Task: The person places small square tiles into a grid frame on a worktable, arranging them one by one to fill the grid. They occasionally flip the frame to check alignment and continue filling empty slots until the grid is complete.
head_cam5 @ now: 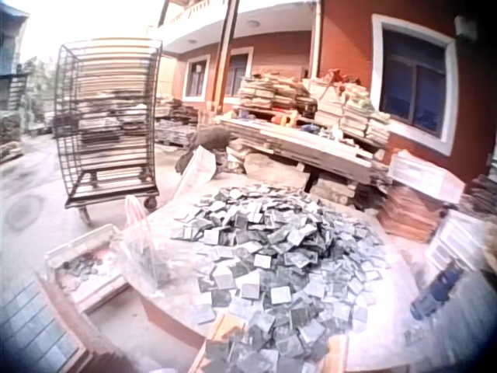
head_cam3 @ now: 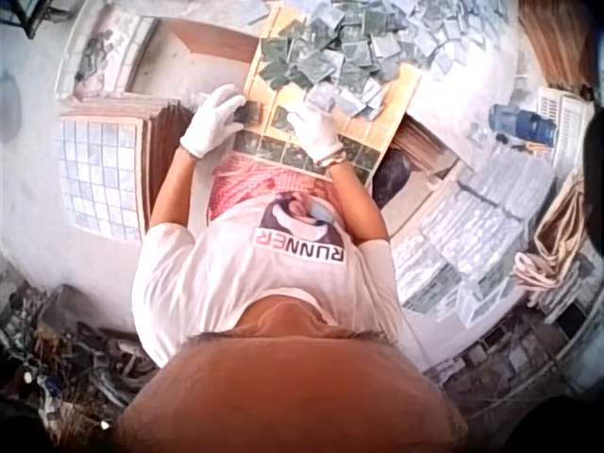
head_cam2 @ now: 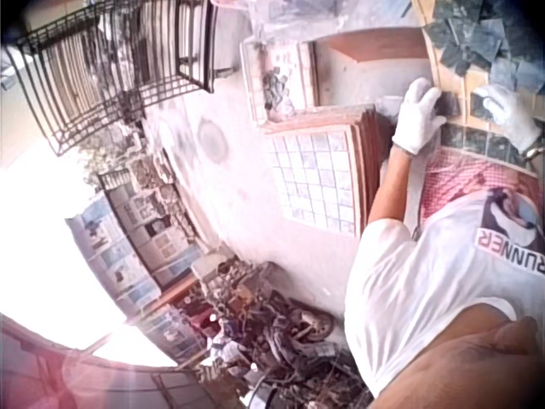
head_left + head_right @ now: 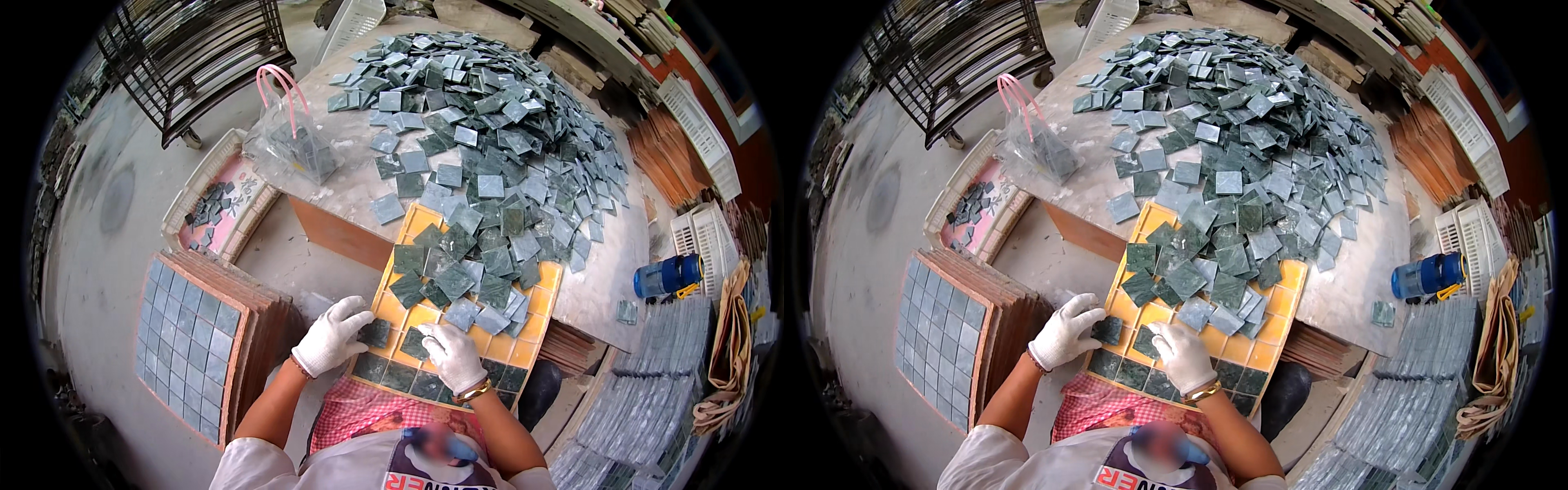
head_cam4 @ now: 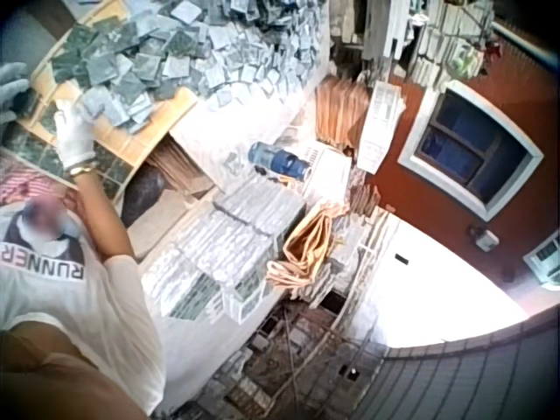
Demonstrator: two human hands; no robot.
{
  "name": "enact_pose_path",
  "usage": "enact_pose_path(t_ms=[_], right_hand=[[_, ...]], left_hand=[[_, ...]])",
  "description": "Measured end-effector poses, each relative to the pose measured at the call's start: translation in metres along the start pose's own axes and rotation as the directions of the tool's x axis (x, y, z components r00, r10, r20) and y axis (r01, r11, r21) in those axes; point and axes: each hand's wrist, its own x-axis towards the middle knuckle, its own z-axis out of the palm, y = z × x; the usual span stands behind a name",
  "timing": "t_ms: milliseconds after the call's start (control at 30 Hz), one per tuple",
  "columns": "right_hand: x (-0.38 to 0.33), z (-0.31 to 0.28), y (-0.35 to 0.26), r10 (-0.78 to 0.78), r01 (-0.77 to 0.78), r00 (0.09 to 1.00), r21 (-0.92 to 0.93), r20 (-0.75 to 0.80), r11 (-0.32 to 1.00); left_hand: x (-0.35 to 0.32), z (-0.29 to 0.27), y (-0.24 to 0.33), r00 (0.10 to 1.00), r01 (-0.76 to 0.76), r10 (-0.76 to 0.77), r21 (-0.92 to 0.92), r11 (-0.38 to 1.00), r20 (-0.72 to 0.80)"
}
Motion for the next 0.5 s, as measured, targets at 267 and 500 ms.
enact_pose_path(t_ms=[267, 500], right_hand=[[-0.009, 0.010, -0.013, -0.100, 0.115, 0.993, -0.387, 0.058, 0.915], [-0.014, 0.002, -0.021, -0.064, 0.121, 0.986, -0.399, 0.154, 0.909]], left_hand=[[-0.001, -0.007, 0.001, 0.998, 0.010, -0.002, -0.126, 0.992, 0.061], [0.008, -0.018, 0.003, 0.908, 0.404, -0.287, -0.463, 0.789, 0.304]])
